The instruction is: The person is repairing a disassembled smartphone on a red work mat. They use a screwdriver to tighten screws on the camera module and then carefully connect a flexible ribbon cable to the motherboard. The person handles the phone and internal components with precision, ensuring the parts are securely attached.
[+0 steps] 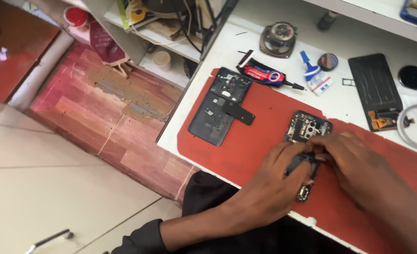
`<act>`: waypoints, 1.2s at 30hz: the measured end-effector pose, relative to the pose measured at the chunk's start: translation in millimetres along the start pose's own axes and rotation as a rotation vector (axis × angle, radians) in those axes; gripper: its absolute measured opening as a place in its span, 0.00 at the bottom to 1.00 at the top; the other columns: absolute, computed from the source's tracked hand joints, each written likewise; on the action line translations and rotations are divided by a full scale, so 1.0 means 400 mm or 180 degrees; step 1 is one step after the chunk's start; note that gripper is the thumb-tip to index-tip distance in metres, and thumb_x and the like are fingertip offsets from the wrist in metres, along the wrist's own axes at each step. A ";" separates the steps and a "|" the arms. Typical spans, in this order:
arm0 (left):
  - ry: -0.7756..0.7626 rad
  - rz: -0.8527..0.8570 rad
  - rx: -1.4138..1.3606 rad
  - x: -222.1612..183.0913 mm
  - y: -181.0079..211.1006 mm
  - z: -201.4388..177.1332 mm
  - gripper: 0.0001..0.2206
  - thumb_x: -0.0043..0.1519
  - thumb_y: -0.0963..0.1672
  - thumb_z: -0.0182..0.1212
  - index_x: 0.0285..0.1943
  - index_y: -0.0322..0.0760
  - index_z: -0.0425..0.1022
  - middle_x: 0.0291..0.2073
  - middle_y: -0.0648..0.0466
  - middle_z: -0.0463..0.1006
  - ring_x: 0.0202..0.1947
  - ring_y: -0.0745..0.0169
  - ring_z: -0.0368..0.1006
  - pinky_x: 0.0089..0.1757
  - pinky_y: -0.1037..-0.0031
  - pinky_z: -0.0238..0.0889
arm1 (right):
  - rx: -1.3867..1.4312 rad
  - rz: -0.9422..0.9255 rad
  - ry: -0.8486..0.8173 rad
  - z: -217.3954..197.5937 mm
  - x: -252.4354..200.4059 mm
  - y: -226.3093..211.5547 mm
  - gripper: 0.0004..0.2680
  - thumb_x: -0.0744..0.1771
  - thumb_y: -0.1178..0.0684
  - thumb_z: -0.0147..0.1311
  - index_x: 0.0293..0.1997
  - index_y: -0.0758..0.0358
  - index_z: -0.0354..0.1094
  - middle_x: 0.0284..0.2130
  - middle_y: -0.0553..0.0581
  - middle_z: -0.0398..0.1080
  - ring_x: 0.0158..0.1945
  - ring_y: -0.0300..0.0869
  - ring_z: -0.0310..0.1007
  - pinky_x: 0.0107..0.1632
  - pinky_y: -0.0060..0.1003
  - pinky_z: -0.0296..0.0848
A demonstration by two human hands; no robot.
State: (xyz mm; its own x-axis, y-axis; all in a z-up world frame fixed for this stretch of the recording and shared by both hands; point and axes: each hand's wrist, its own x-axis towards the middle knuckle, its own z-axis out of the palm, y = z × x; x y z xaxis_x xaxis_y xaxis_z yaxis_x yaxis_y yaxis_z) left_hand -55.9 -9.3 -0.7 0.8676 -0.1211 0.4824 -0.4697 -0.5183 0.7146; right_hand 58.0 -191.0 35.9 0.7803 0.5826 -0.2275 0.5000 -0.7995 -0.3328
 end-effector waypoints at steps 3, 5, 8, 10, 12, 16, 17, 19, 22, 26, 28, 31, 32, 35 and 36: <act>-0.0014 -0.0044 -0.0186 -0.007 0.005 -0.001 0.11 0.71 0.42 0.58 0.56 0.26 0.68 0.63 0.35 0.65 0.63 0.35 0.64 0.62 0.54 0.61 | 0.0059 -0.0656 0.0342 -0.018 -0.011 -0.021 0.17 0.61 0.65 0.48 0.56 0.60 0.65 0.47 0.56 0.72 0.53 0.47 0.72 0.50 0.42 0.75; 0.0039 -0.0098 -0.0191 -0.009 0.007 0.001 0.12 0.71 0.43 0.58 0.56 0.26 0.68 0.64 0.34 0.64 0.64 0.35 0.63 0.63 0.54 0.61 | -0.0051 -0.0613 0.0314 -0.022 -0.015 -0.030 0.18 0.61 0.66 0.49 0.56 0.61 0.64 0.48 0.56 0.71 0.54 0.48 0.72 0.52 0.43 0.74; 0.0016 -0.0079 -0.0001 -0.015 0.005 0.004 0.14 0.70 0.45 0.58 0.57 0.27 0.69 0.64 0.35 0.64 0.66 0.33 0.62 0.64 0.53 0.59 | -0.0190 -0.0598 0.0277 -0.018 -0.013 -0.039 0.17 0.62 0.65 0.51 0.57 0.62 0.63 0.51 0.57 0.70 0.55 0.49 0.71 0.53 0.44 0.72; -0.0027 -0.0078 0.0072 -0.024 0.008 0.009 0.15 0.69 0.45 0.58 0.58 0.29 0.69 0.64 0.35 0.64 0.66 0.32 0.62 0.64 0.52 0.59 | -0.0258 -0.0676 0.0308 -0.014 -0.019 -0.043 0.17 0.62 0.65 0.50 0.58 0.63 0.63 0.52 0.58 0.69 0.56 0.51 0.71 0.53 0.45 0.72; -0.0070 -0.0068 0.0060 -0.020 0.004 0.009 0.15 0.69 0.46 0.59 0.57 0.30 0.69 0.65 0.35 0.64 0.67 0.33 0.62 0.64 0.54 0.59 | -0.0303 -0.0823 0.0464 -0.016 -0.021 -0.047 0.19 0.61 0.65 0.50 0.58 0.64 0.63 0.53 0.60 0.69 0.57 0.53 0.70 0.54 0.46 0.71; -0.0004 -0.0110 -0.0054 -0.010 0.002 0.008 0.19 0.67 0.45 0.62 0.61 0.25 0.67 0.65 0.32 0.62 0.66 0.29 0.62 0.65 0.49 0.59 | -0.0107 -0.0531 0.0263 -0.016 -0.015 -0.042 0.16 0.64 0.64 0.49 0.59 0.63 0.63 0.49 0.61 0.69 0.53 0.50 0.72 0.51 0.43 0.74; -0.0045 -0.0142 -0.0166 -0.009 0.000 0.007 0.19 0.66 0.45 0.64 0.59 0.25 0.67 0.65 0.31 0.62 0.66 0.29 0.62 0.64 0.48 0.60 | 0.0018 -0.0451 0.0262 -0.015 -0.013 -0.036 0.16 0.65 0.65 0.48 0.59 0.63 0.64 0.47 0.61 0.70 0.52 0.50 0.72 0.51 0.44 0.74; -0.0135 -0.0205 -0.0287 -0.004 -0.005 0.003 0.20 0.62 0.45 0.66 0.56 0.25 0.68 0.65 0.31 0.63 0.65 0.28 0.62 0.62 0.48 0.61 | 0.0322 -0.0305 0.0209 -0.019 0.003 -0.014 0.14 0.67 0.64 0.48 0.60 0.63 0.63 0.45 0.60 0.71 0.50 0.48 0.74 0.49 0.44 0.75; -0.0292 -0.0276 -0.0362 -0.005 -0.007 -0.009 0.19 0.60 0.44 0.68 0.54 0.24 0.70 0.64 0.31 0.63 0.65 0.27 0.62 0.60 0.49 0.62 | 0.0796 -0.0130 0.0036 -0.029 0.015 0.010 0.14 0.67 0.63 0.50 0.60 0.62 0.62 0.41 0.57 0.73 0.46 0.45 0.77 0.45 0.42 0.75; -0.0421 -0.0215 -0.0413 -0.010 -0.013 -0.021 0.12 0.64 0.41 0.65 0.47 0.24 0.69 0.63 0.34 0.64 0.68 0.31 0.62 0.62 0.52 0.63 | 0.1013 -0.0165 -0.0016 -0.039 0.019 0.019 0.15 0.67 0.63 0.49 0.62 0.63 0.61 0.40 0.55 0.72 0.46 0.42 0.77 0.46 0.39 0.76; -0.0449 -0.0191 -0.0404 -0.009 -0.014 -0.025 0.09 0.66 0.40 0.63 0.46 0.24 0.69 0.63 0.35 0.65 0.70 0.33 0.61 0.63 0.53 0.64 | 0.0998 -0.0201 -0.0009 -0.042 0.022 0.011 0.15 0.67 0.63 0.49 0.62 0.63 0.62 0.40 0.55 0.72 0.46 0.42 0.77 0.47 0.39 0.76; -0.0457 -0.0174 -0.0394 -0.002 -0.012 -0.032 0.09 0.67 0.39 0.60 0.48 0.22 0.69 0.62 0.35 0.65 0.69 0.34 0.61 0.63 0.53 0.63 | 0.0857 -0.0214 -0.0028 -0.043 0.028 -0.001 0.14 0.67 0.63 0.50 0.60 0.61 0.64 0.40 0.56 0.73 0.45 0.43 0.76 0.47 0.40 0.75; -0.0456 -0.0168 -0.0374 0.000 -0.010 -0.032 0.09 0.67 0.39 0.60 0.48 0.22 0.70 0.62 0.35 0.66 0.69 0.34 0.61 0.63 0.52 0.63 | 0.0772 -0.0240 -0.0019 -0.041 0.031 -0.005 0.14 0.67 0.63 0.50 0.60 0.61 0.65 0.40 0.56 0.73 0.45 0.45 0.76 0.47 0.40 0.75; -0.0467 -0.0164 -0.0360 0.000 -0.006 -0.035 0.08 0.67 0.39 0.60 0.47 0.23 0.70 0.61 0.35 0.66 0.69 0.35 0.61 0.63 0.52 0.62 | 0.0567 -0.0326 -0.0083 -0.037 0.034 -0.012 0.14 0.67 0.64 0.49 0.60 0.61 0.65 0.40 0.57 0.72 0.45 0.46 0.75 0.47 0.41 0.75; -0.0472 -0.0156 -0.0364 0.001 -0.007 -0.036 0.07 0.67 0.39 0.60 0.46 0.23 0.70 0.61 0.35 0.66 0.69 0.35 0.61 0.63 0.52 0.62 | 0.0503 -0.0353 -0.0114 -0.037 0.035 -0.012 0.15 0.67 0.64 0.48 0.61 0.61 0.64 0.40 0.57 0.72 0.46 0.46 0.76 0.47 0.40 0.76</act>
State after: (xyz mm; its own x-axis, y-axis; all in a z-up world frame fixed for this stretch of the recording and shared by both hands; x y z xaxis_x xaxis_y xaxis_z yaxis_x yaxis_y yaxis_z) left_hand -56.4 4.4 4.8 0.9004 -0.2259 0.3718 -0.4346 -0.4282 0.7924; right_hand 72.0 -181.3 48.0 0.7084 0.6730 -0.2128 0.5148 -0.6989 -0.4965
